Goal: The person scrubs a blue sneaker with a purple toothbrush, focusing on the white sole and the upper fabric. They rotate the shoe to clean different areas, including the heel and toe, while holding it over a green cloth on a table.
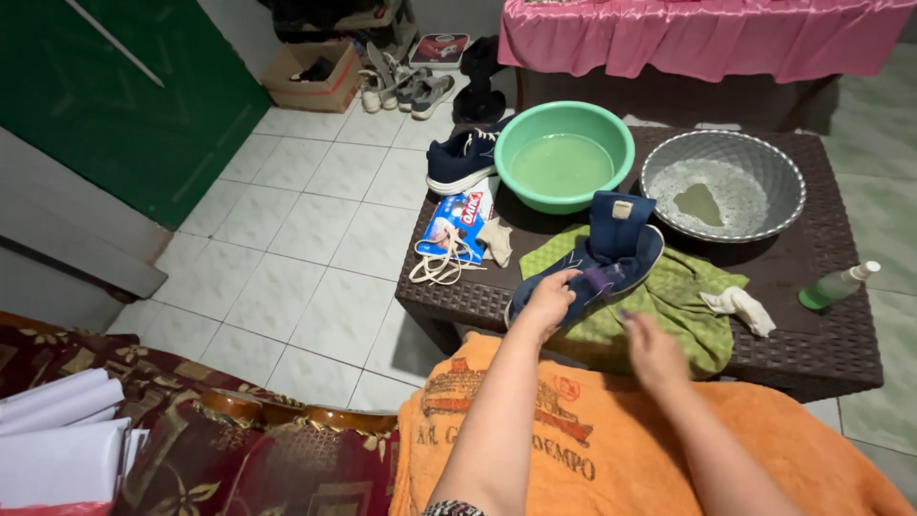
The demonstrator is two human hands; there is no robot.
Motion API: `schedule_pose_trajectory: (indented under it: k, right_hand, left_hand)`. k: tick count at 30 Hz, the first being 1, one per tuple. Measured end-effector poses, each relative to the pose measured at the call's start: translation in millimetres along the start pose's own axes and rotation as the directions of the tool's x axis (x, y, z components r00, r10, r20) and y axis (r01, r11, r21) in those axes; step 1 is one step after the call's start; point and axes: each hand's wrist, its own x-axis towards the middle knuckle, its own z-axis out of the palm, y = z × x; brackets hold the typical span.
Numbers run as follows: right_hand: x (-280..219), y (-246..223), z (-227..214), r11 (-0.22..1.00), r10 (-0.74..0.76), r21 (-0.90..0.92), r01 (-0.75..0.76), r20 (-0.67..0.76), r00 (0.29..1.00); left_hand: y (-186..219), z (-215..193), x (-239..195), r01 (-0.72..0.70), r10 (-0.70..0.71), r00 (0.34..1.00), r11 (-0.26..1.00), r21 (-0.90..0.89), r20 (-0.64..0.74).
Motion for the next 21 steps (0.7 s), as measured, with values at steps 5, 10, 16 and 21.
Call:
schedule_pose_trajectory:
  k: [5,10,16,21]
  right_hand:
    - [4.0,-6.1,-4.9,0.995,0.056,-0.090,-0.046,0.108,0.993]
    - [12.5,14.0,-17.8,0.996,0.072,-0.068,-0.066,0.084,0.994]
    - [9.6,24.3,-4.4,0.993,0.087,-0.094,-0.073,0.154,0.984]
    - [-2.7,-4.2,-18.9,0.987,0.123,-0.116,-0.112,0.097,0.988]
  left_hand:
    - [-21.4,5.2,16.6,0.022,-0.005,0.997,0.971,0.236,-0.071]
    - [-12.3,5.3,18.2,0.028,-0.009,0.998,0.936,0.351,-0.057]
    - [-8.5,8.9,14.5,0.068,-0.040,0.996,0.924,0.377,-0.081]
    - [5.3,7.7,12.3,0.107,-0.081,0.993,0.925,0.364,-0.086]
